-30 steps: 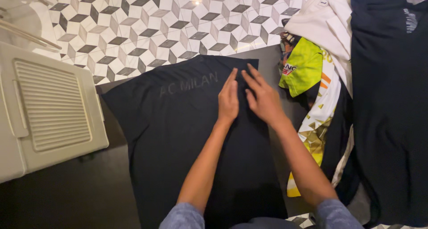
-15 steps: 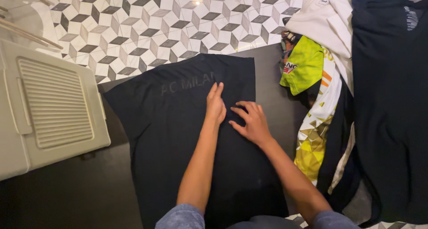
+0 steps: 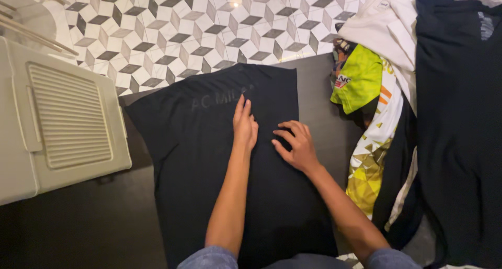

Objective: The person folds two shirts and places them inside a cabinet.

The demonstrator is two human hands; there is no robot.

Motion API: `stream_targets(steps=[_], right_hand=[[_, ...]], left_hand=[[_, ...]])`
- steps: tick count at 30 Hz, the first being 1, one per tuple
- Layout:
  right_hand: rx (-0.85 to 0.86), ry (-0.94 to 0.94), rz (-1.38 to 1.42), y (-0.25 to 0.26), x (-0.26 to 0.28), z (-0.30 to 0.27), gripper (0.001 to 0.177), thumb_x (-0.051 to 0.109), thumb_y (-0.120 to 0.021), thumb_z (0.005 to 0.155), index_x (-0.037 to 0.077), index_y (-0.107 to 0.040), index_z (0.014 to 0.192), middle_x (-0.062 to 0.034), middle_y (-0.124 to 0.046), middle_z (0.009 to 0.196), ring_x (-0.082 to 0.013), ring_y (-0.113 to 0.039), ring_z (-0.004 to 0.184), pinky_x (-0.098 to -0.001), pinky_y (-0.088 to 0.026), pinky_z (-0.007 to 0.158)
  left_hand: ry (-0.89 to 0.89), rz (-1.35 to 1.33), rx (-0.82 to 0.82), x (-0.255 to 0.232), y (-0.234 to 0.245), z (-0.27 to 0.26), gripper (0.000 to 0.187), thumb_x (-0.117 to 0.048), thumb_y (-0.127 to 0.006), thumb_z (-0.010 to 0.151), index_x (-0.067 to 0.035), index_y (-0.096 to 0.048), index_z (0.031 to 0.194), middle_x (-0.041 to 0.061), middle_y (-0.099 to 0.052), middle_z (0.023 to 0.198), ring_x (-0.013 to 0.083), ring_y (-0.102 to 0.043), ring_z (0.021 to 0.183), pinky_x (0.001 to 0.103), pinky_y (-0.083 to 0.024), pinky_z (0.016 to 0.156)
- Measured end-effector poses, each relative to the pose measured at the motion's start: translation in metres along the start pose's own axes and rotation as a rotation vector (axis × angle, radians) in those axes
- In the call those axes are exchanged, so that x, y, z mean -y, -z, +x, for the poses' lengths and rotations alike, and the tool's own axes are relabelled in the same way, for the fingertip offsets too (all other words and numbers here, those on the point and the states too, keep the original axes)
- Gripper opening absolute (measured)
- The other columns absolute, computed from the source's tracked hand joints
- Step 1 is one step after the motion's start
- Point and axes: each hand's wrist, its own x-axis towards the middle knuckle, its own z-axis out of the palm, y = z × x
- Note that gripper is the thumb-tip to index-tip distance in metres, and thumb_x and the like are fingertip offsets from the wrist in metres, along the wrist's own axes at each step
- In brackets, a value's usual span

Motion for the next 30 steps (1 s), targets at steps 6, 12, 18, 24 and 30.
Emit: stream_targets(steps=[6, 12, 18, 24, 30], right_hand=[[-0.082, -0.118, -0.045, -0.014, -0.022, 0.011, 0.023, 0.011, -0.071, 0.092, 0.007, -0.072, 0.115, -0.0125, -0.065, 0.127, -0.0331, -0.059, 0.125, -0.0457, -0.045, 0.106], [0.03, -0.053, -0.226, -0.036, -0.061, 0.047, 0.049, 0.021, -0.063, 0.102, 0.011, -0.056, 0.149, -0.0177, -0.042, 0.163, -0.0395, -0.038, 0.151, -0.0516, -0.033, 0.122], [0.114, -0.054, -0.379, -0.054, -0.087, 0.065, 0.068, 0.044, -0.059, 0.102, 0.016, -0.041, 0.161, -0.0194, -0.027, 0.169, -0.0398, -0.028, 0.155, -0.0589, -0.021, 0.124], [0.105, -0.056, -0.398, -0.055, -0.089, 0.067, 0.071, 0.048, -0.06, 0.1, 0.018, -0.041, 0.162, -0.0193, -0.026, 0.17, -0.0394, -0.027, 0.156, -0.0602, -0.018, 0.125], [0.122, -0.042, -0.434, -0.058, -0.094, 0.066, 0.071, 0.049, -0.058, 0.101, 0.019, -0.04, 0.163, -0.0195, -0.025, 0.17, -0.0394, -0.026, 0.156, -0.0605, -0.017, 0.124]], left_hand=[[-0.352, 0.103, -0.046, -0.002, -0.005, -0.022, 0.057, -0.016, -0.06, 0.099, -0.013, -0.039, 0.153, 0.009, -0.047, 0.158, 0.0291, -0.046, 0.144, 0.049, -0.037, 0.114], [-0.997, 1.299, -0.015, 0.011, -0.004, -0.045, 0.049, -0.022, -0.06, 0.105, -0.016, -0.05, 0.153, 0.012, -0.039, 0.168, 0.0368, -0.037, 0.157, 0.057, -0.027, 0.129], [-0.884, 1.852, 0.039, -0.003, -0.003, -0.05, 0.077, -0.058, -0.06, 0.093, -0.021, -0.043, 0.158, 0.014, -0.026, 0.169, 0.0418, -0.015, 0.157, 0.068, -0.007, 0.122], [-0.799, 1.915, 0.061, -0.007, -0.005, -0.052, 0.108, -0.083, -0.061, 0.075, -0.022, -0.037, 0.16, 0.015, -0.015, 0.171, 0.0472, -0.004, 0.156, 0.075, 0.002, 0.117], [-0.824, 1.896, 0.085, -0.007, -0.001, -0.054, 0.11, -0.083, -0.061, 0.075, -0.019, -0.036, 0.16, 0.017, -0.015, 0.17, 0.0453, -0.006, 0.156, 0.073, 0.0, 0.118]])
